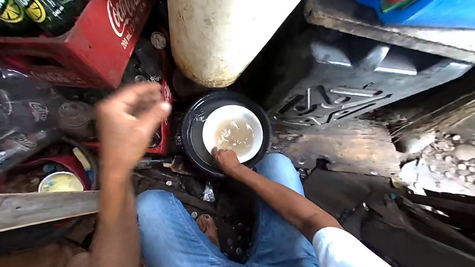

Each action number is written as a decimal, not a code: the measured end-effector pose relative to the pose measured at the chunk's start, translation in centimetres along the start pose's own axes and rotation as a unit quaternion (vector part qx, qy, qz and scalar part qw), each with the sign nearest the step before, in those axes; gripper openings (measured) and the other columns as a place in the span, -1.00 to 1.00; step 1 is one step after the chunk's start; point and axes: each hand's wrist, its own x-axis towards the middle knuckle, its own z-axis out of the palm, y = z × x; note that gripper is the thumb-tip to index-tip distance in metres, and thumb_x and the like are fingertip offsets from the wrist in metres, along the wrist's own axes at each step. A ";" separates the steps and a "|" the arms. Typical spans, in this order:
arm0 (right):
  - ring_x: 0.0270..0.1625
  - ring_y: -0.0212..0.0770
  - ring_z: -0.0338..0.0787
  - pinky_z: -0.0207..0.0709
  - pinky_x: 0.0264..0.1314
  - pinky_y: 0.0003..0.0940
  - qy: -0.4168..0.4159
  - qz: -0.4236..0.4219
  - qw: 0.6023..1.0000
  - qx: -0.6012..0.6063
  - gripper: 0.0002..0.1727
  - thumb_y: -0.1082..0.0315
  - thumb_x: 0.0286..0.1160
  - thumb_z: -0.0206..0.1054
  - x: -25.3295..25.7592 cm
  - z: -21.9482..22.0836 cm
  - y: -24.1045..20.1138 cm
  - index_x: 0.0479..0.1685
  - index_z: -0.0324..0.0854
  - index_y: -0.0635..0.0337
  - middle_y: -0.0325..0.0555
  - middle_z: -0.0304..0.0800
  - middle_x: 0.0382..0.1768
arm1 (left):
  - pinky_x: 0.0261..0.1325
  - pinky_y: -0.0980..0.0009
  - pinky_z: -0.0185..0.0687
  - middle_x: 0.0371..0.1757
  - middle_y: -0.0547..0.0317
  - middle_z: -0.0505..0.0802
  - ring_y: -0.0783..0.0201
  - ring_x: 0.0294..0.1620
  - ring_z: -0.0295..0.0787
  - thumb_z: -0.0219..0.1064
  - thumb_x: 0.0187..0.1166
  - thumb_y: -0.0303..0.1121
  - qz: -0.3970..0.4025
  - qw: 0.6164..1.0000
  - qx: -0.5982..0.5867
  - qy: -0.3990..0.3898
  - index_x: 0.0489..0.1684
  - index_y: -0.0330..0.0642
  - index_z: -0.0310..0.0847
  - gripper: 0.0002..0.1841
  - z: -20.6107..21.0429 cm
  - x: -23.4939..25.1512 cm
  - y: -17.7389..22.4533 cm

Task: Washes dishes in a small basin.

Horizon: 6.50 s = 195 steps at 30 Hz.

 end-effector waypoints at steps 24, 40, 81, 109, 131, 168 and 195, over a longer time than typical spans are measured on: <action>-0.47 0.08 0.81 0.66 -0.46 0.03 0.419 -0.185 0.824 0.334 -0.84 0.49 0.51 0.33 -3.4 -4.9 -7.5 -0.07 0.65 0.44 0.13 0.74 -0.52 | 0.39 0.12 0.62 0.57 0.10 0.59 0.22 0.44 0.61 0.36 0.49 0.18 -0.292 0.928 -0.203 -0.108 0.88 0.14 -0.04 -0.06 9.7 -2.3 -5.2; 0.35 0.36 0.73 0.52 0.34 0.39 0.264 0.091 0.932 0.232 -0.62 0.52 0.68 0.10 4.5 -8.5 6.5 0.33 0.72 0.19 0.30 0.77 0.29 | -0.23 0.19 0.81 0.11 0.03 0.79 0.16 -0.08 0.85 0.02 0.70 -0.32 -0.415 0.835 -0.357 0.056 0.54 0.06 0.32 -0.57 7.5 -2.1 -4.3; 0.38 0.56 0.64 0.45 0.30 0.55 0.043 0.064 0.995 -0.071 -0.58 0.54 0.62 0.23 4.3 -8.4 9.5 0.45 0.62 0.23 0.49 0.67 0.32 | -0.24 0.18 0.83 0.12 0.04 0.76 0.15 -0.08 0.84 0.10 0.63 -0.41 -0.365 0.836 -0.400 0.089 0.58 0.07 0.26 -0.50 5.9 -2.1 -4.5; 0.34 0.51 0.70 0.54 0.35 0.40 0.134 0.216 0.957 0.139 -0.26 0.22 0.82 0.13 5.5 -7.1 6.6 0.89 -0.08 0.23 0.55 0.64 0.31 | -0.15 0.04 0.79 0.27 -0.04 0.71 0.03 0.07 0.79 0.12 0.59 -0.41 -0.369 0.833 -0.402 0.091 0.67 0.11 0.23 -0.42 5.8 -1.8 -5.3; -0.53 -0.33 0.52 0.47 -0.48 -0.40 0.152 0.169 0.840 0.492 -0.69 0.25 0.79 0.15 3.6 -7.2 6.9 0.23 0.53 0.31 -0.11 0.58 -0.36 | 0.20 0.23 0.72 0.39 0.03 0.70 0.23 0.26 0.73 0.06 0.85 -0.16 -0.371 0.862 -0.335 0.085 0.74 0.06 0.21 -0.51 7.7 -1.3 -5.1; -0.12 0.15 0.88 0.77 -0.03 0.02 0.103 0.181 0.924 0.319 -0.54 0.32 0.86 0.04 4.9 -6.6 6.5 0.59 0.33 0.39 0.41 0.68 0.19 | 0.74 -0.12 0.13 0.80 -0.09 0.33 0.00 0.80 0.19 -0.01 0.89 -0.06 -0.426 0.866 -0.264 0.009 0.85 -0.06 0.12 -0.41 16.8 -0.1 -9.7; -0.63 -0.55 0.47 0.40 -0.60 -0.69 0.115 0.086 0.651 0.745 -0.93 0.37 0.72 0.26 6.5 -4.7 -0.8 -0.04 0.52 0.17 -0.30 0.59 -0.46 | 0.58 -0.14 0.36 0.63 -0.18 0.51 -0.06 0.62 0.44 0.03 0.88 -0.09 -0.469 0.820 -0.327 -0.008 0.78 -0.10 0.21 -0.45 17.5 -1.5 -10.3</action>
